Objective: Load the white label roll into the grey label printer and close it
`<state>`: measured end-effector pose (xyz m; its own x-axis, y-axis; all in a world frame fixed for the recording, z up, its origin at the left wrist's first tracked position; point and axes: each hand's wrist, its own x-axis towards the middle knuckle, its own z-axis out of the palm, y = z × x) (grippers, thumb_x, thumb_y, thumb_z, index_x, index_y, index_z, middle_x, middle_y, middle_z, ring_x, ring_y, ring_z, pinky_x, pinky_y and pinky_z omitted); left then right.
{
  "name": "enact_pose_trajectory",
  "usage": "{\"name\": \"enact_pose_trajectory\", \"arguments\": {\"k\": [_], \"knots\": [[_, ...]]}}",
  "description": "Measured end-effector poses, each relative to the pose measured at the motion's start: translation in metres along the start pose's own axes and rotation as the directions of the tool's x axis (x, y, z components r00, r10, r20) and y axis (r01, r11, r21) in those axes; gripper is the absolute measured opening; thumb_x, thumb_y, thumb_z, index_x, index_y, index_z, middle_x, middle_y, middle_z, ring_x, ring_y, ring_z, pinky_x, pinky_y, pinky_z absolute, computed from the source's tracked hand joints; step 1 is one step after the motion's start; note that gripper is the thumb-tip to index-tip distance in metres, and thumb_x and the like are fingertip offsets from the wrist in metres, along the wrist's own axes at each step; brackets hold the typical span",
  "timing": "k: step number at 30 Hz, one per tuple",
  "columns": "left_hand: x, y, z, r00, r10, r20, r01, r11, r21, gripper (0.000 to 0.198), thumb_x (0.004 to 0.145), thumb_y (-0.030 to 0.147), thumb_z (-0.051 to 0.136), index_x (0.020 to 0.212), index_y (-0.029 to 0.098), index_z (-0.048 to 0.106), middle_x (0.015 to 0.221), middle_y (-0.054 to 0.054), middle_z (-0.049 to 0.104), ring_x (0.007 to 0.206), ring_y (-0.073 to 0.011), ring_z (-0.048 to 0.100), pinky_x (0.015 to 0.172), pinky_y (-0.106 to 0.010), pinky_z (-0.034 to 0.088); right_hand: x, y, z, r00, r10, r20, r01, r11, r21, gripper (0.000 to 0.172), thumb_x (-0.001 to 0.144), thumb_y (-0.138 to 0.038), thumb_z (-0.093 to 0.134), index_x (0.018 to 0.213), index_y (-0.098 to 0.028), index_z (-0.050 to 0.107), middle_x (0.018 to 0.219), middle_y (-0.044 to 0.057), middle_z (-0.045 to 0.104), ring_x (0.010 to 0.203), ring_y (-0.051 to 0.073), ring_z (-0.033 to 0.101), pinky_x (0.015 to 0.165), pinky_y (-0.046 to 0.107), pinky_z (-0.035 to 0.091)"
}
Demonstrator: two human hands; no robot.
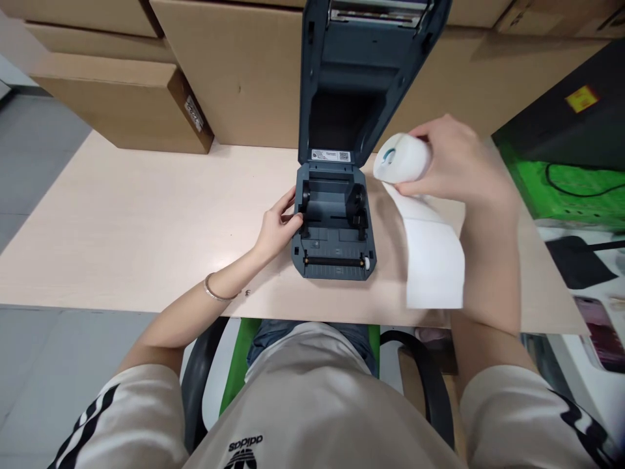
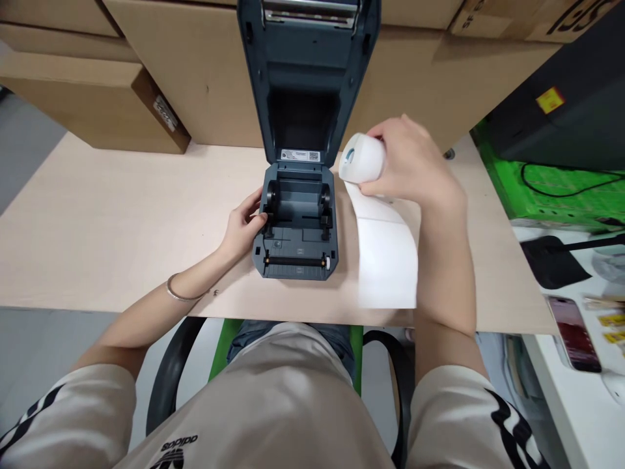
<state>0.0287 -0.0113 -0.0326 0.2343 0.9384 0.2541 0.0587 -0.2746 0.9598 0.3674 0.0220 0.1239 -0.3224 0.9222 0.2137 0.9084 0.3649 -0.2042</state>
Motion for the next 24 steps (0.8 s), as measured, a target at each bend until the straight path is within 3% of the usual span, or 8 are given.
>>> {"name": "enact_pose_trajectory", "arguments": {"k": [7,10,13,15,17,20,22,24], "knots": [[0.001,-0.001,-0.001,1.0,-0.002,-0.017,0.002,1.0,0.015,0.066,0.094,0.042,0.069,0.156,0.025,0.055,0.159,-0.011,0.062,0.149,-0.0335,0.058,0.118,-0.048,0.058,0.029,0.012,0.077,0.971,-0.038,0.236,0.054,0.997,-0.061,0.066,0.063,-0.026,0.083,0.127,-0.014,0.068,0.127,0.014,0.073,0.126,0.038,0.067,0.135,0.062,0.026],[0.0,-0.001,-0.002,1.0,-0.005,-0.016,0.006,1.0,0.031,0.065,0.095,0.045,0.068,0.156,0.026,0.054,0.161,-0.011,0.06,0.15,-0.0346,0.057,0.119,-0.049,0.057,0.031,0.008,0.085,0.961,-0.047,0.272,0.068,0.996,-0.065,0.072,0.068,-0.025,0.078,0.138,-0.014,0.066,0.14,0.014,0.071,0.136,0.038,0.063,0.138,0.063,0.018],[-0.001,-0.002,-0.002,1.0,0.002,-0.017,-0.002,1.0,0.025,0.067,0.096,0.048,0.069,0.157,0.026,0.054,0.163,-0.012,0.058,0.151,-0.0352,0.056,0.117,-0.049,0.058,0.026,0.009,0.074,0.953,-0.079,0.293,0.064,0.996,0.06,0.072,0.076,-0.03,0.074,0.147,-0.02,0.063,0.149,0.011,0.068,0.142,0.038,0.06,0.138,0.065,0.017],[-0.001,-0.003,-0.002,1.0,0.013,-0.015,-0.013,1.0,0.021,0.066,0.097,0.051,0.069,0.157,0.027,0.053,0.163,-0.012,0.057,0.152,-0.0349,0.055,0.117,-0.048,0.058,0.018,0.017,0.058,0.972,0.023,0.234,-0.067,0.981,0.182,0.071,0.08,-0.031,0.073,0.149,-0.023,0.062,0.157,0.009,0.062,0.147,0.036,0.055,0.135,0.058,0.029],[-0.001,-0.005,-0.003,1.0,0.026,-0.007,-0.026,0.999,0.027,0.066,0.098,0.053,0.068,0.157,0.028,0.053,0.163,-0.011,0.057,0.152,-0.0346,0.055,0.116,-0.048,0.058,0.008,0.034,0.041,0.965,0.227,0.129,-0.254,0.933,0.257,0.062,0.086,-0.026,0.067,0.148,-0.021,0.062,0.16,0.012,0.059,0.148,0.032,0.054,0.128,0.05,0.041],[0.0,-0.007,-0.004,0.999,0.036,0.001,-0.036,0.998,0.045,0.067,0.098,0.057,0.067,0.157,0.029,0.052,0.163,-0.012,0.057,0.151,-0.0352,0.055,0.116,-0.049,0.058,-0.008,0.068,0.021,0.865,0.499,0.058,-0.495,0.827,0.267,0.04,0.094,-0.017,0.051,0.129,-0.014,0.069,0.137,0.019,0.071,0.129,0.03,0.066,0.12,0.053,0.047],[0.0,-0.007,-0.004,0.999,0.032,-0.009,-0.031,0.998,0.05,0.069,0.097,0.06,0.068,0.156,0.028,0.053,0.163,-0.013,0.058,0.15,-0.0354,0.056,0.115,-0.049,0.058,-0.016,0.089,0.017,0.776,0.615,0.139,-0.626,0.728,0.281,0.028,0.093,-0.013,0.048,0.106,-0.014,0.073,0.11,0.018,0.077,0.109,0.03,0.072,0.114,0.058,0.051],[0.0,-0.006,-0.005,1.0,0.026,-0.015,-0.025,0.998,0.05,0.072,0.096,0.064,0.069,0.155,0.027,0.054,0.161,-0.013,0.059,0.149,-0.0354,0.057,0.114,-0.048,0.059,-0.021,0.105,0.021,0.714,0.641,0.283,-0.7,0.642,0.312,0.023,0.09,-0.009,0.051,0.088,-0.017,0.073,0.092,0.014,0.077,0.095,0.027,0.072,0.107,0.056,0.056]]}}
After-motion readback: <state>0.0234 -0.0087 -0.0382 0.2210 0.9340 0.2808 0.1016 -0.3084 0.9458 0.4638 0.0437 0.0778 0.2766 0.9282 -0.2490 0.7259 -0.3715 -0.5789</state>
